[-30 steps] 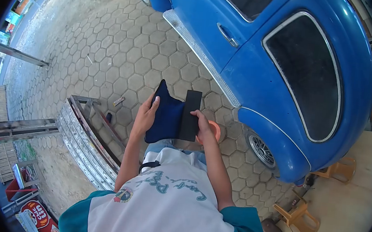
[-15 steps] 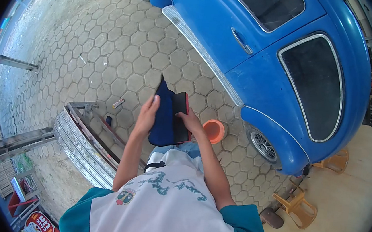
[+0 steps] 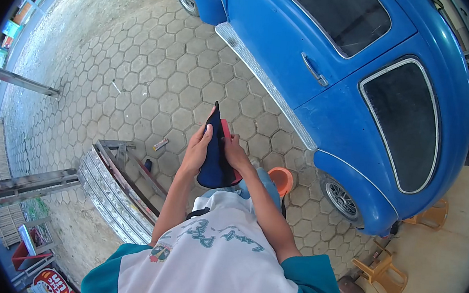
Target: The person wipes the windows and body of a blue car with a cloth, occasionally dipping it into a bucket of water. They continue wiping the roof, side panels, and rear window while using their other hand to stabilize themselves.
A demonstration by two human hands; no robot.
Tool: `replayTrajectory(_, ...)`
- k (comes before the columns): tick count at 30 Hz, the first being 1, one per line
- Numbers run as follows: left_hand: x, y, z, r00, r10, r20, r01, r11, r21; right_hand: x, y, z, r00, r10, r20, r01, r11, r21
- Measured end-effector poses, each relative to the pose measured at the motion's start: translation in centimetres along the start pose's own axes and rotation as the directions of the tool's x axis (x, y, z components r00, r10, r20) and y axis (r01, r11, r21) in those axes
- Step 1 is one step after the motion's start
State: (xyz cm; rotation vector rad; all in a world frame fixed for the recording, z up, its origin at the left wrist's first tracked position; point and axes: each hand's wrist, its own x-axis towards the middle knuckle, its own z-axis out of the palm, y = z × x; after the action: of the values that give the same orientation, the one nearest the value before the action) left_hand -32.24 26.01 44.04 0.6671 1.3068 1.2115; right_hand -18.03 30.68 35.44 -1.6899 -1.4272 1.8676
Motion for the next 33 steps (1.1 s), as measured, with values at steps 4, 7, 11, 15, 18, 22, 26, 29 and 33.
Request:
replayTrajectory(4, 2.2, 0.9, 1.7, 1.0, 0.013, 0.009, -0.013, 1.0, -0.013, 2.6, 0.3, -0.9, 0.996, -0.058, 0.075, 0.028, 0.938, 0.346)
replayTrajectory(7, 4.6, 1.6, 2.8, 0.997, -0.067, 0.023, 0.065, 0.995, 0.079, 3.0, -2.0, -3.2, 0.986, -0.032, 0.161, -0.043, 0.896, 0.442)
replayTrajectory(11, 8.6, 3.6, 5.6, 0.995, -0.096, 0.008, 0.093, 0.978, 0.185, 5.4, -4.4, -7.7, 0.986, -0.002, 0.166, -0.068, 0.907, 0.415)
replayTrajectory(15, 12.4, 5.4, 8.6, 0.997, -0.001, 0.076, -0.014, 0.979, 0.201, 8.3, -4.5, -10.7, 0.973, -0.134, -0.186, 0.186, 0.935, 0.301)
replayTrajectory(18, 16.0, 4.3, 10.0, 0.998, 0.007, 0.063, -0.023, 0.97, 0.244, 10.8, -4.6, -13.2, 0.771, -0.464, -0.437, 0.367, 0.884, -0.291)
replayTrajectory(22, 18.9, 4.3, 14.2, 0.994, 0.033, 0.099, -0.059, 0.961, 0.269, 10.0, -8.2, -16.7, 0.826, -0.415, -0.382, 0.285, 0.891, -0.353)
replayTrajectory(26, 21.2, 5.0, 16.8, 0.989, -0.042, 0.142, -0.002, 0.953, 0.302, 10.3, -9.7, -18.5, 0.815, -0.397, -0.422, 0.318, 0.915, -0.249)
replayTrajectory(29, 23.1, 4.9, 16.8, 0.983, -0.045, 0.18, -0.02, 0.939, 0.344, 10.8, -11.4, -20.4, 0.855, -0.274, -0.44, 0.293, 0.956, -0.025)
replayTrajectory(33, 25.8, 6.0, 15.5, 0.952, -0.192, 0.24, 0.058, 0.879, 0.472, 12.4, -11.5, -20.8, 0.777, -0.365, -0.514, 0.354, 0.927, -0.123)
